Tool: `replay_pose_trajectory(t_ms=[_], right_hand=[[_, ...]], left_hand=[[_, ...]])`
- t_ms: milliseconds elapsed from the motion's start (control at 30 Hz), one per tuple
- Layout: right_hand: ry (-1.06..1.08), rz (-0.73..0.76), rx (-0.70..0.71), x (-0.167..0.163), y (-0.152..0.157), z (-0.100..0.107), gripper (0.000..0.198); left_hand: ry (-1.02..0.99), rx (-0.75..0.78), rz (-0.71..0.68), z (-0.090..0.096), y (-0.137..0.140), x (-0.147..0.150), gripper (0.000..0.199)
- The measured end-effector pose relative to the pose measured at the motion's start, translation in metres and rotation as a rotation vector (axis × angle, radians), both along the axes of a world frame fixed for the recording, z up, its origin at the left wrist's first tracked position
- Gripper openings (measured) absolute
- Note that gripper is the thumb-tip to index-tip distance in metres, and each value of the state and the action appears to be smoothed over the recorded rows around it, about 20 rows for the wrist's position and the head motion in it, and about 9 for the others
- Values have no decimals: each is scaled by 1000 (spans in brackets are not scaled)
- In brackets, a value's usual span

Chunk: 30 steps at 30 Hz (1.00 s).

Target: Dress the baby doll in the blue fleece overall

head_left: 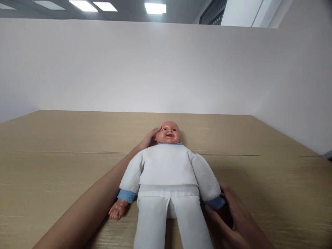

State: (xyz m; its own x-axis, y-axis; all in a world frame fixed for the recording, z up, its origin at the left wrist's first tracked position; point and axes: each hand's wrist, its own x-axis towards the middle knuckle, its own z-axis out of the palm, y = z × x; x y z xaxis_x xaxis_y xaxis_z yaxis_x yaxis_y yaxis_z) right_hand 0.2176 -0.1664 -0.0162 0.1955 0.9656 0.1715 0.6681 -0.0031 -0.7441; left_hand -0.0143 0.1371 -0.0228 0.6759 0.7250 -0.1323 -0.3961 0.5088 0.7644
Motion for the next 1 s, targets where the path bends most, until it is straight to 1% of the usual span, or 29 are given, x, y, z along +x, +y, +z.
replay_pose_trajectory(t_ms=[100, 333, 500, 667, 733, 867, 933, 1000], right_hand=[[16, 79, -70, 3, 1, -5, 51], [27, 103, -63, 3, 5, -13, 48], [-14, 97, 1, 3, 8, -18, 49], [-87, 95, 82, 1, 13, -23, 40], [-106, 92, 108, 1, 15, -27, 38], [-99, 77, 172, 3, 21, -38, 42], [-102, 66, 192, 3, 24, -42, 42], [-107, 56, 200, 4, 25, -45, 43]], left_hand=[[15, 6, 10, -3, 3, 0, 58], [1, 36, 2, -6, 5, 0, 59], [9, 58, -6, -6, 3, -1, 60], [9, 69, 17, -10, 4, -4, 59], [15, 78, 64, -14, 6, -7, 58], [21, 117, 257, -25, 9, -19, 47], [25, 141, 344, -28, 5, -29, 44], [43, 161, 387, -28, -5, -39, 44]])
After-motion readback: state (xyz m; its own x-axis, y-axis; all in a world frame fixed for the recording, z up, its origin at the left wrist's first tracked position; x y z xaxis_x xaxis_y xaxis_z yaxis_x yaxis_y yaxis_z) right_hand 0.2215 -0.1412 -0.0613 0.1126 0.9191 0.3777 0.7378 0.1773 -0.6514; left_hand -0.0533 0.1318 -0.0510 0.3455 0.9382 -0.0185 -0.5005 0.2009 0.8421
